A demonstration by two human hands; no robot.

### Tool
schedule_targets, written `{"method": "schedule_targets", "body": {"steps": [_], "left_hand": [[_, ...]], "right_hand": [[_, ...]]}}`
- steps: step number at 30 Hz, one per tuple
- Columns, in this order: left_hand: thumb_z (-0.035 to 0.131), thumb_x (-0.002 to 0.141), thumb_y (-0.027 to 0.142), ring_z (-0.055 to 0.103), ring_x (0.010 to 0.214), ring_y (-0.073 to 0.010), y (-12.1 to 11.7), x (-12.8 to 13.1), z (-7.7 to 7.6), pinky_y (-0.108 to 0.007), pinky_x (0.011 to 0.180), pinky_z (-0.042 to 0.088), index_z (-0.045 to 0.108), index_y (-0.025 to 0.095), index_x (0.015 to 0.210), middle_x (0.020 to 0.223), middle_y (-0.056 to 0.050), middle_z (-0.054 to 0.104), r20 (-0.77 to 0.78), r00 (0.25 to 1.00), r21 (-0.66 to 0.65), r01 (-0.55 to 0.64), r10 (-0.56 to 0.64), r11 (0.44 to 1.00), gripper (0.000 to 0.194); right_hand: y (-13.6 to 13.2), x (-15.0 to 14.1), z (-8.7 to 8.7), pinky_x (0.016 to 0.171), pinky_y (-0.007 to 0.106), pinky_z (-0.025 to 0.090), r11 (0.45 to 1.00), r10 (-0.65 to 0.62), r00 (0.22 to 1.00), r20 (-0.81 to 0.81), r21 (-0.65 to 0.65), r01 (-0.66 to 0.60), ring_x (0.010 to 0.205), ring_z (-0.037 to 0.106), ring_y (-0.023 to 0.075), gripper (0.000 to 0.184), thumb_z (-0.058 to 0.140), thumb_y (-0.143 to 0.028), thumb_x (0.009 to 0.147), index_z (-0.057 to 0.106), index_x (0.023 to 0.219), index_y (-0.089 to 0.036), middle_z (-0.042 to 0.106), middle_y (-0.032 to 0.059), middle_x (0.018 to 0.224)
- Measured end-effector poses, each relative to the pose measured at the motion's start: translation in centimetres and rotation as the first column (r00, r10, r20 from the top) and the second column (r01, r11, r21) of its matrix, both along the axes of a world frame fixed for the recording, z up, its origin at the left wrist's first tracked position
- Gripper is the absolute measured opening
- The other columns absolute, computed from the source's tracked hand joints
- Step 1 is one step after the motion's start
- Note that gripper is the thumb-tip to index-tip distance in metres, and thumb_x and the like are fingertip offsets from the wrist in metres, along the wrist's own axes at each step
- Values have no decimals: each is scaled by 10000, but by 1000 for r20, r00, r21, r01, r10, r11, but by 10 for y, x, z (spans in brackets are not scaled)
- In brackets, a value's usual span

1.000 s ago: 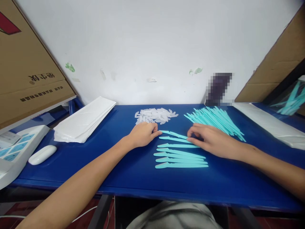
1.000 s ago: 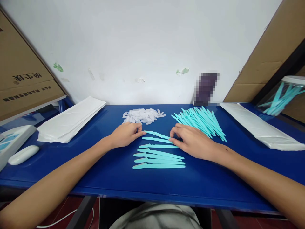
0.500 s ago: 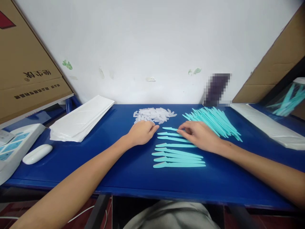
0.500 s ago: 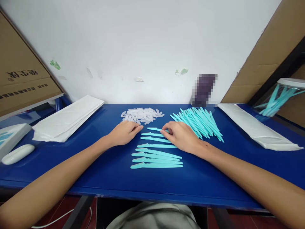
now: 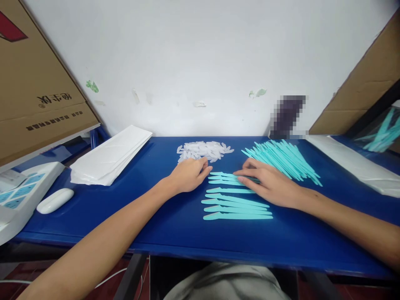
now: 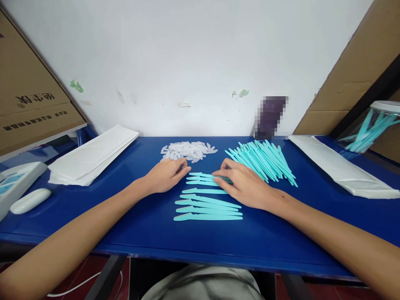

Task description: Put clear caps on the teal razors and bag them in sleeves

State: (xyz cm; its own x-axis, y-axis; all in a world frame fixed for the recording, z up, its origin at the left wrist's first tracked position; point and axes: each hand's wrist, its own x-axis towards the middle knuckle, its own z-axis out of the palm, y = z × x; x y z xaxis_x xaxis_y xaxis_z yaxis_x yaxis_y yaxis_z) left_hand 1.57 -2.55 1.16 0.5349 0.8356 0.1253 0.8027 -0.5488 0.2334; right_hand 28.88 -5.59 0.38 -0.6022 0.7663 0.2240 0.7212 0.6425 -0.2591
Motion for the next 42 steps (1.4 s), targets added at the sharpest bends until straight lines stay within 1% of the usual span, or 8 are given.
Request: {"method": "schedule_targets", "body": {"steps": [6,9,12,16,23,28,34,42], "left_hand": [[423,1014,359,573,746,-200,-2,0,3,-307,610,342,565,201,908,827,-31,635,39,998,135,45,-51,990,238],[453,974,233,563,785,-186,-1,-2,1,-307,657,393,579,203,1071,987,-49,608,84,989,192,104,-122,976,161],[417,889,52,520,738,-149,1,-5,-2,-296,669,416,580,211,1155,1090,-62,542,124,971,228,172,-204,958,351],[392,794,-48,504,754,-144,5,-6,-5,-282,677,417,618,203,1091,1058,-57,515,165,943,262,239,-288,935,450],[408,842,-6,503,718,-125,4,-4,-3,-282,695,437,623,187,1090,1038,-55,526,191,934,204,263,-302,943,381],[409,873,20,512,721,-123,2,-4,-1,-282,704,442,621,180,1089,1044,-58,530,188,933,194,271,-307,943,342],[398,871,14,518,744,-126,1,-5,-2,-279,697,444,614,186,1115,1090,-65,518,190,926,183,292,-325,939,368],[412,838,7,519,782,-141,1,-5,-1,-275,673,435,618,196,1114,1100,-70,511,198,922,173,301,-333,938,393]], "right_hand": [[-8,3,5,728,356,499,993,96,991,-90,81,-89,841,618,198,378,427,-379,1034,712,1209,-202,604,97,1010],[-17,3,8,724,334,492,968,227,966,-127,142,-209,843,608,188,320,481,-314,1015,705,1209,-191,611,101,1016],[-27,-2,11,751,340,480,931,342,937,-62,160,-329,881,594,197,287,534,-298,992,709,1201,-208,616,107,1047],[-38,-10,14,826,396,469,900,421,905,56,96,-424,911,589,218,306,566,-342,967,702,1224,-247,612,120,1130],[-43,-13,18,927,464,421,903,428,898,107,-5,-430,1027,581,261,339,546,-406,971,697,1241,-267,602,133,1221],[-41,-12,18,895,438,431,899,435,895,93,7,-438,1013,581,255,361,544,-393,973,679,1276,-251,604,136,1217],[-39,-12,17,880,437,445,925,376,922,89,21,-379,978,581,254,422,532,-416,977,651,1334,-225,612,137,1211],[-40,-12,18,904,453,437,917,395,914,90,16,-398,969,581,246,367,532,-414,977,696,1251,-233,612,131,1219]]}}
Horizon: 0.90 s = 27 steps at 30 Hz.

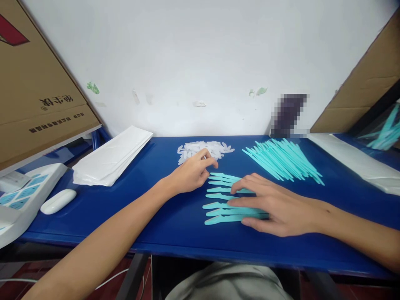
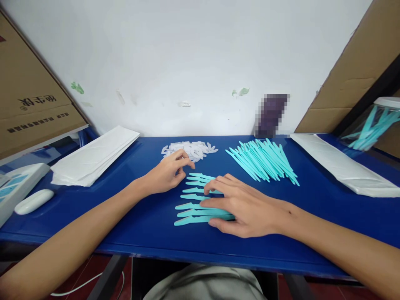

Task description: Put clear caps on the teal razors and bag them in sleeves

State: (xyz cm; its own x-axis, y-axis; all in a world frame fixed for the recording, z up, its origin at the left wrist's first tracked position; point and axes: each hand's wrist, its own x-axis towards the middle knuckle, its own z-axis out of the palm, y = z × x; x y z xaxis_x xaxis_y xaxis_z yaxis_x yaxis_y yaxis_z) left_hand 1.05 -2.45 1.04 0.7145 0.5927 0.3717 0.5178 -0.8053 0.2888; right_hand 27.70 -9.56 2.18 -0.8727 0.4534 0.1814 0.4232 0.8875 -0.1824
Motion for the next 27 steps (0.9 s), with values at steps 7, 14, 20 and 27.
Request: {"method": "schedule_targets", "body": {"steps": [7,14,20,27], "left_hand": [[408,835,37,547,839,-163,-2,-2,3,-296,729,463,617,192,1131,1106,-76,535,-21,1000,-12,-8,8,1000,394],[533,879,269,562,818,-210,-10,-2,26,-385,897,414,653,184,825,655,-14,573,-154,984,32,-82,86,996,156],[589,900,483,533,573,-168,-17,-5,39,-307,631,388,683,192,874,546,8,553,-316,942,-79,-149,117,986,307],[495,994,422,611,894,-206,-7,-9,22,-328,791,469,631,194,1197,1149,-102,595,-319,941,104,-81,110,991,335]], "right_hand": [[2,0,-2,880,463,476,999,-43,999,-16,0,43,1025,590,277,456,524,-446,977,656,1341,-206,622,158,1231],[3,1,-2,916,471,452,999,-33,999,1,-10,33,1034,588,272,440,527,-460,978,663,1328,-230,611,143,1244],[5,4,-3,872,442,484,996,-79,996,-30,32,80,1050,601,275,440,491,-438,1002,636,1365,-235,621,151,1239],[11,8,-8,940,536,487,985,-172,985,-31,15,173,1141,603,325,490,475,-489,997,594,1408,-250,590,165,1344]]}}
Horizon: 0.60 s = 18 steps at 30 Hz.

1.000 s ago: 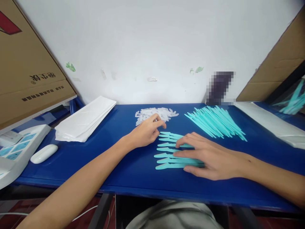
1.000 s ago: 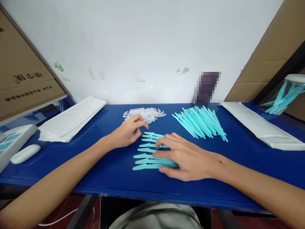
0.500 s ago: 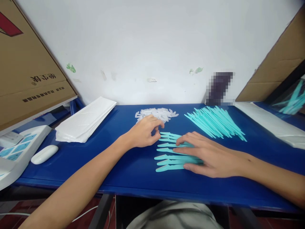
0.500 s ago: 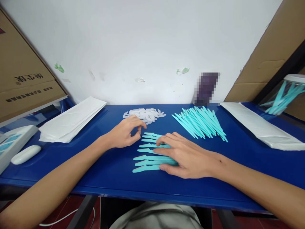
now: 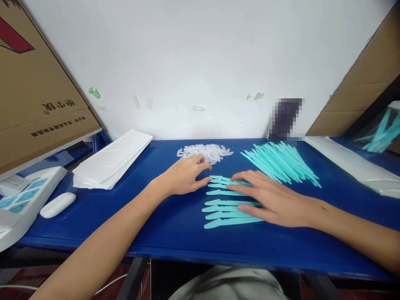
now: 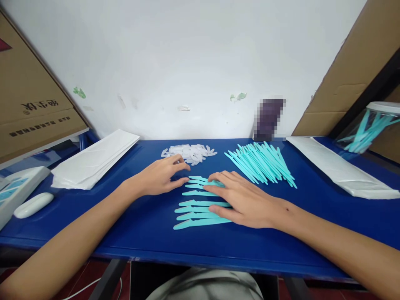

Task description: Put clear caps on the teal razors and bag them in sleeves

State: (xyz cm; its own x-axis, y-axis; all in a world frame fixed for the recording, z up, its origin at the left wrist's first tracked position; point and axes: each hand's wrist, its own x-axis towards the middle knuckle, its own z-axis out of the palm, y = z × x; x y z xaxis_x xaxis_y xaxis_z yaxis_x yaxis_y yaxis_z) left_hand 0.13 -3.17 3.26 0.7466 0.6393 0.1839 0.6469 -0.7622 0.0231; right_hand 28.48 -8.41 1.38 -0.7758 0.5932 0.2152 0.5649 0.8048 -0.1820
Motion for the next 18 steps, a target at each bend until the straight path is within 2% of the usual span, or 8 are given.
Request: {"method": "schedule_targets", "body": {"steps": [3,7,12,15,18], "left_hand": [[443,1025,421,586,998,-231,4,-2,-8,-357,877,468,633,195,1200,1193,-119,549,-16,999,33,32,-32,999,343],[412,1042,408,560,1062,-248,5,-1,-12,-387,930,461,632,197,1216,1223,-128,521,0,999,32,50,-50,998,351],[399,1049,378,535,1123,-264,4,1,-11,-409,966,449,634,202,1216,1246,-133,517,15,998,37,54,-55,998,338],[391,1052,375,532,1127,-266,4,2,-10,-414,974,445,637,202,1217,1235,-131,525,17,998,34,57,-58,998,343],[382,1054,366,533,1127,-264,3,2,-11,-416,978,447,632,199,1235,1233,-133,530,24,998,35,64,-65,997,352]], "right_hand": [[-1,0,1,955,540,478,1000,15,1000,16,-12,-15,1201,574,341,501,488,-494,992,594,1414,-246,577,167,1373],[-2,-1,3,959,513,480,998,57,998,26,-31,-56,1213,570,323,486,482,-467,1003,580,1428,-254,572,158,1383],[1,0,-2,996,527,466,996,-87,996,28,16,87,1254,547,336,558,446,-500,1009,512,1482,-212,529,173,1441],[4,1,-4,1014,520,454,996,-80,994,72,45,77,1294,518,344,572,437,-524,1007,538,1457,-186,521,175,1454],[7,3,-2,997,489,463,991,-85,993,77,111,76,1258,550,325,522,399,-492,1027,576,1418,-195,553,159,1414]]}}
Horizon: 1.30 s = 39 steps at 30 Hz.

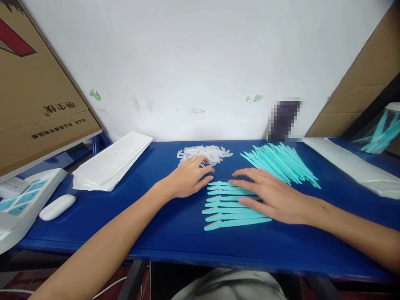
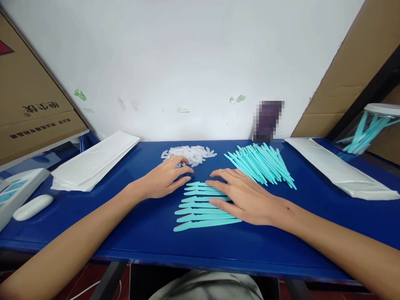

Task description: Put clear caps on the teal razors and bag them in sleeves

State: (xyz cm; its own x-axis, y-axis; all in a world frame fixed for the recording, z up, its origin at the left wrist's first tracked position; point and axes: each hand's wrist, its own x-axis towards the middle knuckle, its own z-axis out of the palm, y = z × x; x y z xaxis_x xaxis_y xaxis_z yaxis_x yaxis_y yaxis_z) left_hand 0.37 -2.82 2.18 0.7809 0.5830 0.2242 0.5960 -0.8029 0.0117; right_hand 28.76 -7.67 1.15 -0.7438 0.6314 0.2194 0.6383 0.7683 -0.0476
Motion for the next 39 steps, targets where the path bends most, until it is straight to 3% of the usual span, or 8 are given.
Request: {"method": "schedule_targets", "body": {"steps": [3,6,9,13,22,31,36,39], "left_hand": [[386,1051,360,524,1152,-276,0,0,0,-434,986,447,631,204,1242,1238,-134,534,1,1000,14,-7,7,1000,348],[392,1048,359,506,1202,-301,2,-1,-1,-469,998,440,632,202,1244,1264,-145,531,-24,998,50,-54,55,997,348],[400,1043,359,480,1260,-325,6,-3,-4,-510,1032,415,627,190,1253,1316,-163,517,-48,991,110,-120,126,987,353],[405,1036,362,425,1332,-358,12,-9,-6,-546,1062,384,615,178,1283,1356,-184,503,-39,981,182,-179,189,967,372],[403,1033,370,447,1284,-352,16,-15,-2,-525,1017,406,622,181,1277,1333,-178,517,-48,971,183,-221,233,958,379],[399,1034,374,459,1286,-347,23,-24,2,-532,1025,406,647,196,1247,1337,-172,519,-41,970,161,-229,238,960,372],[380,1032,383,469,1273,-356,37,-43,3,-551,1011,413,656,181,1234,1331,-180,517,-22,961,157,-269,275,950,396],[371,1033,392,481,1260,-350,42,-49,3,-548,997,422,662,193,1225,1333,-171,518,-24,958,128,-282,287,951,401]], "right_hand": [[10,7,4,837,440,511,970,-209,977,49,138,201,1035,656,302,497,329,-429,1045,623,1350,-169,638,162,1234],[24,20,8,589,365,450,840,-531,831,164,232,490,771,675,268,471,333,-413,1033,694,1188,-152,672,145,1052],[37,34,8,532,332,385,770,-637,733,236,200,605,782,680,279,461,397,-479,1006,711,1099,-155,676,149,1070],[44,42,5,574,335,398,790,-607,753,253,87,607,885,681,298,450,397,-472,1007,725,1061,-170,684,147,1115],[45,41,2,645,361,416,800,-597,782,177,55,598,917,679,306,324,472,-368,953,761,970,-222,736,90,1059],[42,29,-7,631,326,437,951,-303,953,-23,-73,300,724,634,205,326,486,-380,956,758,977,-203,695,74,878],[33,12,-8,607,300,435,976,-171,969,-181,-164,141,682,615,172,303,510,-373,968,759,968,-199,691,63,842],[32,6,-9,604,301,420,981,-179,956,-233,-118,155,644,592,164,293,517,-360,973,760,916,-208,664,42,757]]}}
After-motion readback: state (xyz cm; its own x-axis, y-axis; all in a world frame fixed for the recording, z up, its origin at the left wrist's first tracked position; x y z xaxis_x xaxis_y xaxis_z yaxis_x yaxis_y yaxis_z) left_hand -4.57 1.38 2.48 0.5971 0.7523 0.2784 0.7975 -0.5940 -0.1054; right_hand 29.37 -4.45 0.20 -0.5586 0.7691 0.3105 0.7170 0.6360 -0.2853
